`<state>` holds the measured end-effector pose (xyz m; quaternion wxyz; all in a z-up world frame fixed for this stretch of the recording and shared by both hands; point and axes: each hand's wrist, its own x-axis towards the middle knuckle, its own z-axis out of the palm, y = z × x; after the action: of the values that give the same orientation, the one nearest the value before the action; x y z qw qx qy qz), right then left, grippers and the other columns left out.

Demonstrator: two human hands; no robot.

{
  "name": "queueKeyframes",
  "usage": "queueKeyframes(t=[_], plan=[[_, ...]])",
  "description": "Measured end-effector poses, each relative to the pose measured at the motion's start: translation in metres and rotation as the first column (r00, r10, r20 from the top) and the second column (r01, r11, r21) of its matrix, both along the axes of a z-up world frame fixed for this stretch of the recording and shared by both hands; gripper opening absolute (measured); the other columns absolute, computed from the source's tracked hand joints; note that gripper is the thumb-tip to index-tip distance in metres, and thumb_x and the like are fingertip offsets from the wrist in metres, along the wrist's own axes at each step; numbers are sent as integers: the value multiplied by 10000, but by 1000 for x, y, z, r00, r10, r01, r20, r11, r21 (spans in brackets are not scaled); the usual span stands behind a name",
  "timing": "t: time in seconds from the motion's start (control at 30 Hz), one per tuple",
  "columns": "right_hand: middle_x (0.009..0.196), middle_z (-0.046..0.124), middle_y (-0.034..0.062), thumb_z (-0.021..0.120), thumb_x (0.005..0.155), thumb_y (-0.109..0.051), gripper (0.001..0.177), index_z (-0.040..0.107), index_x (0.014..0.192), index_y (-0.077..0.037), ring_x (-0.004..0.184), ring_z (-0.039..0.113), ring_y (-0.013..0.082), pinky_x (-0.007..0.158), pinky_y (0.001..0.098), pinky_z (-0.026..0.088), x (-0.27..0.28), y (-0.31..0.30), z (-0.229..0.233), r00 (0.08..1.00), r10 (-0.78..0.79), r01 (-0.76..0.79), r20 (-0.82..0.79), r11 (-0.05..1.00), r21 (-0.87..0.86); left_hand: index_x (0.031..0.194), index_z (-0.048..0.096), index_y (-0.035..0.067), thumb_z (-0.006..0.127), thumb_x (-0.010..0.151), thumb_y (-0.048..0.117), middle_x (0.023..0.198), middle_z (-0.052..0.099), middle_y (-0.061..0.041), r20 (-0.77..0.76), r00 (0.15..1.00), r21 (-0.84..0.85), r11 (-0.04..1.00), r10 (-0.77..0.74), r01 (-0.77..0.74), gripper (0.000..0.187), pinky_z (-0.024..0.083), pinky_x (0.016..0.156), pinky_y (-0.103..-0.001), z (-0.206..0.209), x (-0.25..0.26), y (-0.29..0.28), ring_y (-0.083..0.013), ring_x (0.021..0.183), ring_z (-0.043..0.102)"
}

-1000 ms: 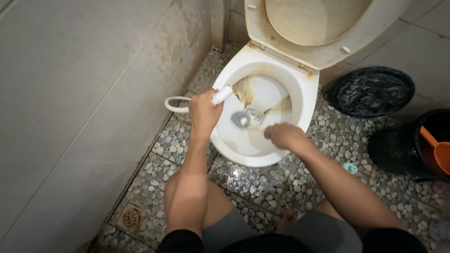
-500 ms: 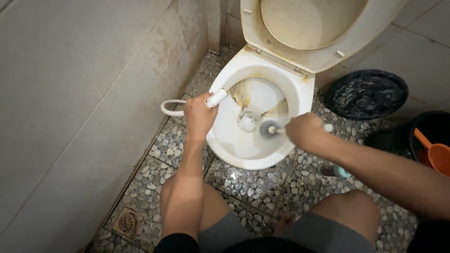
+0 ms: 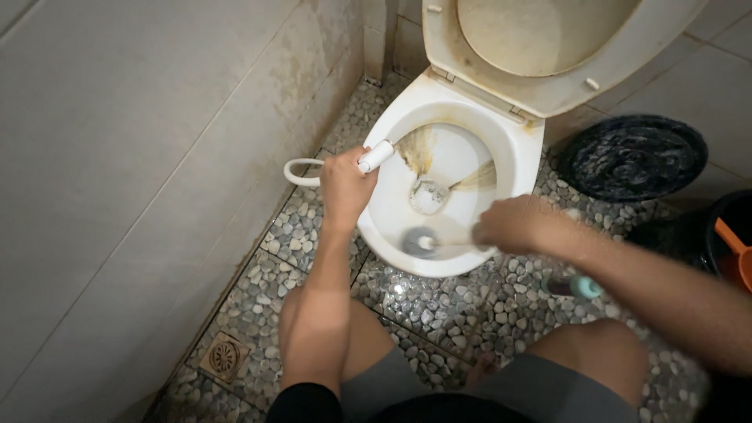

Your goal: The recorder is cleaning a toilet using a brush, a sprayer, and cleaning solution.

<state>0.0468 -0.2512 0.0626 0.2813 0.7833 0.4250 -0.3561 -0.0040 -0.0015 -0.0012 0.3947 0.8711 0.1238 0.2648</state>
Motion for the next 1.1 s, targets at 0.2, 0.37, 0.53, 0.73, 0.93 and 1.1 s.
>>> queueKeyframes(t=[0.2, 0.37, 0.53, 0.73, 0.93, 1.1], plan=[[1060, 778, 80, 624, 961, -210, 243, 796, 1127, -165, 929, 781, 238, 733, 381, 629, 18, -22, -13, 966, -25, 61, 258, 990, -130, 829, 751, 44, 759, 821, 139, 775, 705, -198, 63, 997, 70, 997, -43, 39, 95, 530, 626, -459, -4, -1, -5, -390, 716, 700], [912, 777, 121, 459, 1004, -324, 350, 765, 1140, -224, 871, 758, 259, 823, 411, 577, 16, -29, 4, 850, -510, 478, 128, 851, 218, 827, 774, 84, 755, 782, 135, 724, 707, -188, -86, 978, 181, 962, -192, 205, 70, 552, 673, -480, -25, -4, -14, -388, 697, 704], [701, 680, 111, 403, 1026, -581, 615, 770, 1018, -87, 629, 658, 236, 633, 383, 524, 42, -57, -23, 638, -753, 760, -159, 584, 285, 753, 748, 77, 751, 813, 150, 705, 695, -188, -246, 954, 239, 943, -172, 232, 94, 544, 657, -498, -40, 6, -15, -399, 696, 695], [580, 519, 49, 440, 994, -629, 674, 736, 901, -30, 446, 486, 178, 411, 347, 414, 38, -59, -38, 474, -812, 878, -340, 406, 253, 731, 750, 80, 754, 756, 139, 695, 693, -187, -221, 968, 258, 950, -122, 179, 65, 545, 640, -499, -50, 6, -4, -394, 678, 697], [545, 516, 37, 451, 1014, -583, 663, 719, 875, 6, 402, 431, 164, 382, 345, 377, 43, -72, -58, 428, -837, 890, -341, 326, 319, 721, 757, 74, 754, 784, 148, 691, 694, -193, -294, 955, 273, 953, -44, 128, 97, 554, 639, -481, -59, 8, -6, -381, 671, 705], [605, 576, 62, 453, 1025, -578, 641, 751, 906, -23, 495, 510, 184, 497, 366, 446, 36, -60, -55, 461, -849, 873, -259, 381, 303, 727, 762, 77, 745, 771, 134, 684, 697, -188, -273, 960, 296, 945, -58, 141, 74, 550, 625, -485, -61, 16, -13, -382, 662, 706]])
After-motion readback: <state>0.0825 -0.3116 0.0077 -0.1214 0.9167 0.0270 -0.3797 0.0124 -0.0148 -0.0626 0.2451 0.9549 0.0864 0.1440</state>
